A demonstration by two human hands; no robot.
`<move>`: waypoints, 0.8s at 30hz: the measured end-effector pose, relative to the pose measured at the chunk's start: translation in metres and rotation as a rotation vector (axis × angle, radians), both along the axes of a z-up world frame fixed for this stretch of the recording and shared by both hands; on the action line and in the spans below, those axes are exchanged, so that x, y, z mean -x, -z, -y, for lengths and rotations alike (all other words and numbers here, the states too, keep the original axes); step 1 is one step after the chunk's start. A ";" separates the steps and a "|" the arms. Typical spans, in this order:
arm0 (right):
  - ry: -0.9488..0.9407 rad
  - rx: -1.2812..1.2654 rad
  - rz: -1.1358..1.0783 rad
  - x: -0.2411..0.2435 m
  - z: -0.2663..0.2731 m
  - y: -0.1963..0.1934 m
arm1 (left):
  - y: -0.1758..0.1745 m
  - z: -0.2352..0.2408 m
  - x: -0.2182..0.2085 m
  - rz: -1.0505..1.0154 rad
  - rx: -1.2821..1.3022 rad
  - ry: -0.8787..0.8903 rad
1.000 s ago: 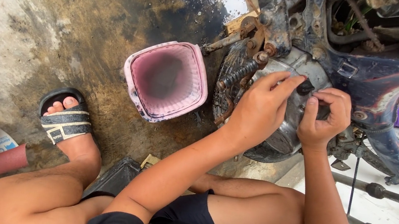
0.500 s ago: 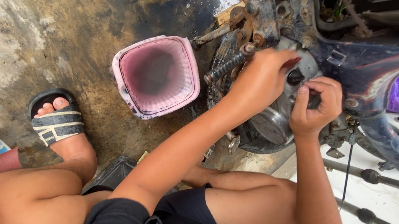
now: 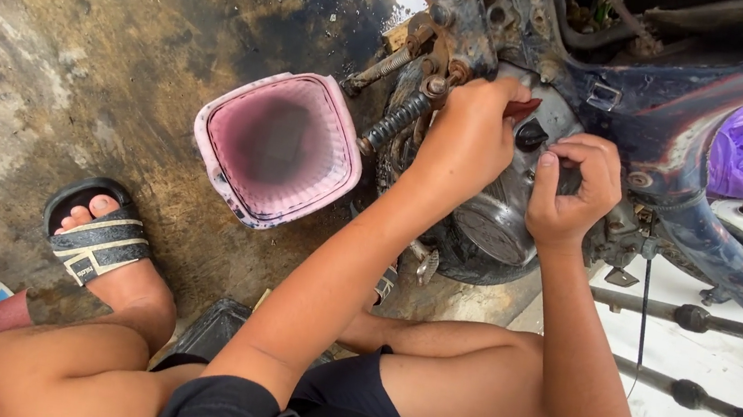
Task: The person sands the surface of a motorcycle engine case with a piece of sandpaper, dipping the sandpaper into a small container of water periodically.
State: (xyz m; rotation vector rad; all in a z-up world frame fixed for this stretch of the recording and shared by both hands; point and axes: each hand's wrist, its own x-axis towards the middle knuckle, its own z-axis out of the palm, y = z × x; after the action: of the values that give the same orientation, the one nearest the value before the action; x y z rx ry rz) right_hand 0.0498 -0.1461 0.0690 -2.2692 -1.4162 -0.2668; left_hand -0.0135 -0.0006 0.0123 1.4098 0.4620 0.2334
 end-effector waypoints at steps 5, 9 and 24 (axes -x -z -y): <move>-0.006 0.000 0.011 0.001 0.000 0.000 | 0.011 0.008 -0.024 0.018 -0.095 -0.003; -0.003 -0.003 0.020 0.002 -0.003 -0.001 | 0.004 0.004 0.005 0.130 -0.075 -0.046; -0.019 -0.082 0.022 -0.009 0.003 0.007 | 0.017 0.004 -0.007 0.241 -0.176 0.021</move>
State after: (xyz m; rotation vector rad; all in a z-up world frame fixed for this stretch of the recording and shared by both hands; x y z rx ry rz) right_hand 0.0583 -0.1487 0.0624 -2.1915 -1.4114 -0.3390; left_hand -0.0064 -0.0043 -0.0049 1.5342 0.2317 0.4300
